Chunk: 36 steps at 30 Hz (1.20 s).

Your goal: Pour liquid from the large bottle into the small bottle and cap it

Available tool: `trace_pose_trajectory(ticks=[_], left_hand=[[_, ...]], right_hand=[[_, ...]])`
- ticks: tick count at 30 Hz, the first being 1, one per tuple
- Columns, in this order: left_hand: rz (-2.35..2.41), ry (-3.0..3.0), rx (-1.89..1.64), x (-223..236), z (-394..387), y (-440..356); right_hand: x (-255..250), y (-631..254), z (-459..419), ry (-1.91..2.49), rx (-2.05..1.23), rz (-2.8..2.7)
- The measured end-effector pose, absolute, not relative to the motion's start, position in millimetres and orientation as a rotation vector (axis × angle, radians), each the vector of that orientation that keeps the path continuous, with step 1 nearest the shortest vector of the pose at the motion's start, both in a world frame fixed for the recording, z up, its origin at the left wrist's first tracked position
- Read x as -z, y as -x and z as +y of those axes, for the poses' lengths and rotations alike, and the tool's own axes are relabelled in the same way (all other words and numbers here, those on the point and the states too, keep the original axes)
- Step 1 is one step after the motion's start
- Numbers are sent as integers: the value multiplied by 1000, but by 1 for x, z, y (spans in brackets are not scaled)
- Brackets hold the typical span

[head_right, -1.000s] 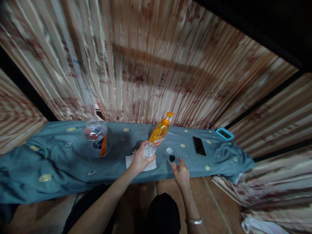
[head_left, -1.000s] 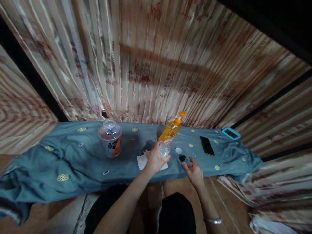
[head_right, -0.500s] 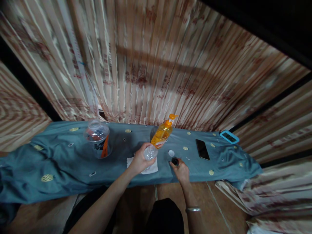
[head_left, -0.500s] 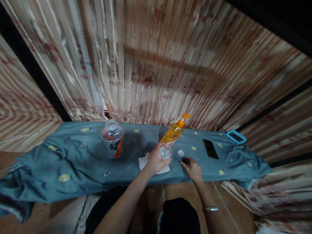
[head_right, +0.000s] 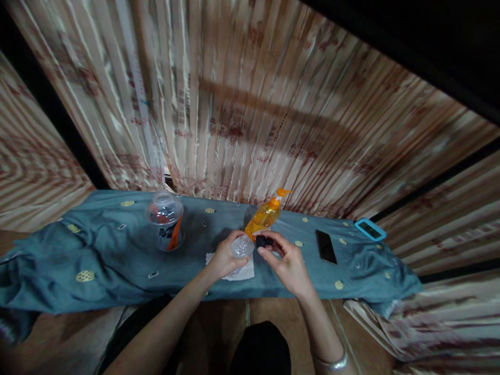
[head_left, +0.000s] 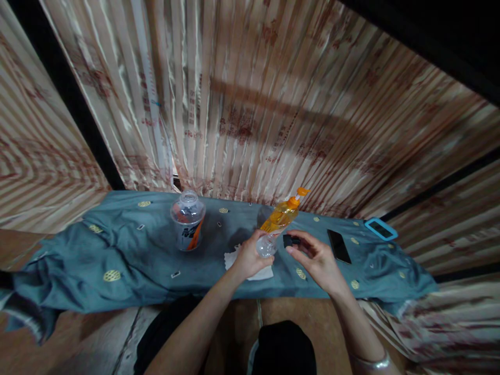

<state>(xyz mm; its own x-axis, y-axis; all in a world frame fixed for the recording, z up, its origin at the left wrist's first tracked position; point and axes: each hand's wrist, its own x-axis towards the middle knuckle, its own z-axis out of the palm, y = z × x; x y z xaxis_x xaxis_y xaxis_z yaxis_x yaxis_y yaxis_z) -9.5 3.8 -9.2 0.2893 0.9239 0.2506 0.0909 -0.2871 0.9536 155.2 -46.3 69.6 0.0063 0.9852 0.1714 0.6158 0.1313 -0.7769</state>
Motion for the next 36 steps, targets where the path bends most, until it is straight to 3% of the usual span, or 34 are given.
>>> trace_pose_trajectory(ticks=[5,12,24,30,36], left_hand=[[945,-1649,-1085,6,1,7],[1049,-1696,-999,1,-3,3],[926,-1712,-1049,2,-4,-1],[995,-1745,-983,1,-4,-1],[989,-1764,-1003,1,-4,-1]], right_hand=[[-113,-133,-32,1536,-554,-2186],[-124,-129,-22,1600,-468,-2550],[-124,-119,-22,1943,-39,-2676],[-133,-118,-25,1771,-189,-2791],[-128,-118,-24,1931,-13,-2711]])
